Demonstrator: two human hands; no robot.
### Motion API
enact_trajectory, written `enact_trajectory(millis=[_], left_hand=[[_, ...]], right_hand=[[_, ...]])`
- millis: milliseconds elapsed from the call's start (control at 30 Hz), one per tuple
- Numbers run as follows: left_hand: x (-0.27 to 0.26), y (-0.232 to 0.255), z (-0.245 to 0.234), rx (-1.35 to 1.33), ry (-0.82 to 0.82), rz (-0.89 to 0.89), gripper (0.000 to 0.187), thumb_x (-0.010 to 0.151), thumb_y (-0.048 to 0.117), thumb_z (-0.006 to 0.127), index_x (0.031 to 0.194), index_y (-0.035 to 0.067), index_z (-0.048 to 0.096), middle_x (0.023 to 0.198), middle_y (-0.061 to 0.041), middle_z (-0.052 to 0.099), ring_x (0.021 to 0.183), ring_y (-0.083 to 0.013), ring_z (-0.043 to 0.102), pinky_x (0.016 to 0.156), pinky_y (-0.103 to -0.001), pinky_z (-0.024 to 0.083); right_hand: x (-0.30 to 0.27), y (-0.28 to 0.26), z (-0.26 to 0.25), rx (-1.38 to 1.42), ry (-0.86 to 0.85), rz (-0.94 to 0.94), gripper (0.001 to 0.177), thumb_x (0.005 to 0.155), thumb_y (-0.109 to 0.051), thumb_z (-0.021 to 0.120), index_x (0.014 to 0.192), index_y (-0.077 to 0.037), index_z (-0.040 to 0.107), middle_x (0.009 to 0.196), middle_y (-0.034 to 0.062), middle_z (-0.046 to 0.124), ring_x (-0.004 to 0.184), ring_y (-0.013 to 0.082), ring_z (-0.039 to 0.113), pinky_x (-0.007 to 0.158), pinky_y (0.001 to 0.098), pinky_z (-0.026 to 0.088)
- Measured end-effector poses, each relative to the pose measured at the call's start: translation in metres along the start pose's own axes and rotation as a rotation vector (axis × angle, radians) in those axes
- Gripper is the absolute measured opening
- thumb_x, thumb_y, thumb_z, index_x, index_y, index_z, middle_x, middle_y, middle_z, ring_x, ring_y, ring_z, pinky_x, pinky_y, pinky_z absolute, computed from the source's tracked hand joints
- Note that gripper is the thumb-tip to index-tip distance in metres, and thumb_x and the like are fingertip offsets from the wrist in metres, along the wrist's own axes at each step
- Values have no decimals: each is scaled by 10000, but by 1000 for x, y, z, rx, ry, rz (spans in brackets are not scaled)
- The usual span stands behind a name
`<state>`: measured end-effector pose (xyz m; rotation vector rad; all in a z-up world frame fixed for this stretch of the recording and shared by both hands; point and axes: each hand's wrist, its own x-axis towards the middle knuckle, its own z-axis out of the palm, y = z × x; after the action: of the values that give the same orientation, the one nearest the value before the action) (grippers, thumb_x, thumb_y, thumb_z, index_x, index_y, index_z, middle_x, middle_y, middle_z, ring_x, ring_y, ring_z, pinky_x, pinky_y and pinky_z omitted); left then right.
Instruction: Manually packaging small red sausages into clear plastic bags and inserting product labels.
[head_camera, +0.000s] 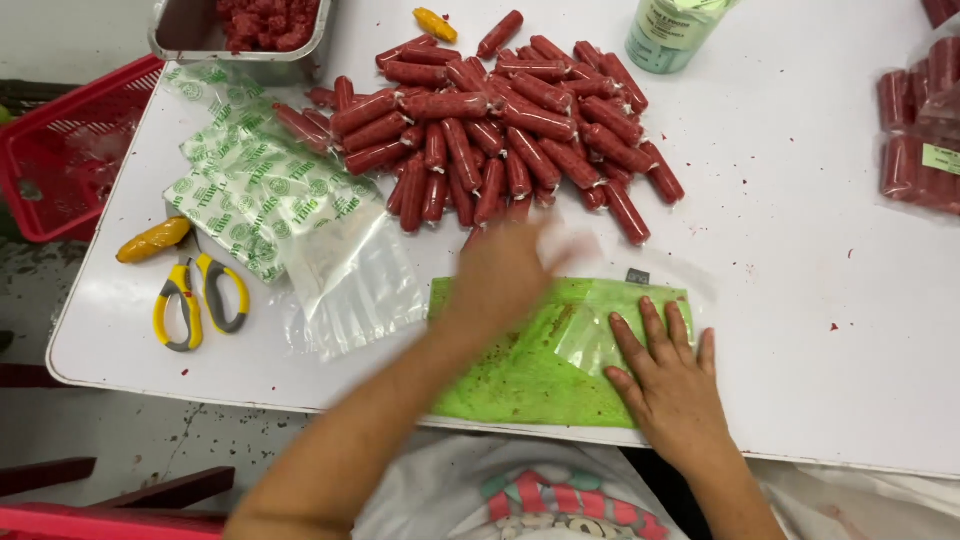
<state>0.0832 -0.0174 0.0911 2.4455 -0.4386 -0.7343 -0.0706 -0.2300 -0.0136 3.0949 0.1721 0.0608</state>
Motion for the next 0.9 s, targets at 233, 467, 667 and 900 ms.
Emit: enact_trajectory(millis=[233,467,667,900], left_hand=[[134,-45,-104,771,448,0,153,966,116,609,1110,129,657,1021,-77,666,984,-261,557,759,-399,560],[14,-38,-47,-145,658,303,159,853,-10,646,902,134,599,856,1,648,709,-85,562,571,-175,472],[-38,-61,58,129,237,309,430,967,485,556,1086,107,722,1214,-119,689,1134,-269,642,876,-389,599],[79,-54,-43,64,681,-9,330,867,146,799,1069,67,550,949,-115,599,843,-267,620,733,-389,563]], right_hand=[[-2,19,-12,362,101,-82,509,942,-416,519,1436,-295,522,1352,27,516,1276,275,380,989,540,270],[2,28,14,766,89,-149,174,795,-355,784,905,-219,777,862,-80,691,856,115,659,710,271,516],[2,26,8,737,85,-100,124,846,-300,729,884,-194,780,869,-73,734,851,126,677,736,274,526],[-8,29,21,674,-106,75,166,919,-336,634,965,-184,682,964,-1,695,785,185,656,728,343,508]])
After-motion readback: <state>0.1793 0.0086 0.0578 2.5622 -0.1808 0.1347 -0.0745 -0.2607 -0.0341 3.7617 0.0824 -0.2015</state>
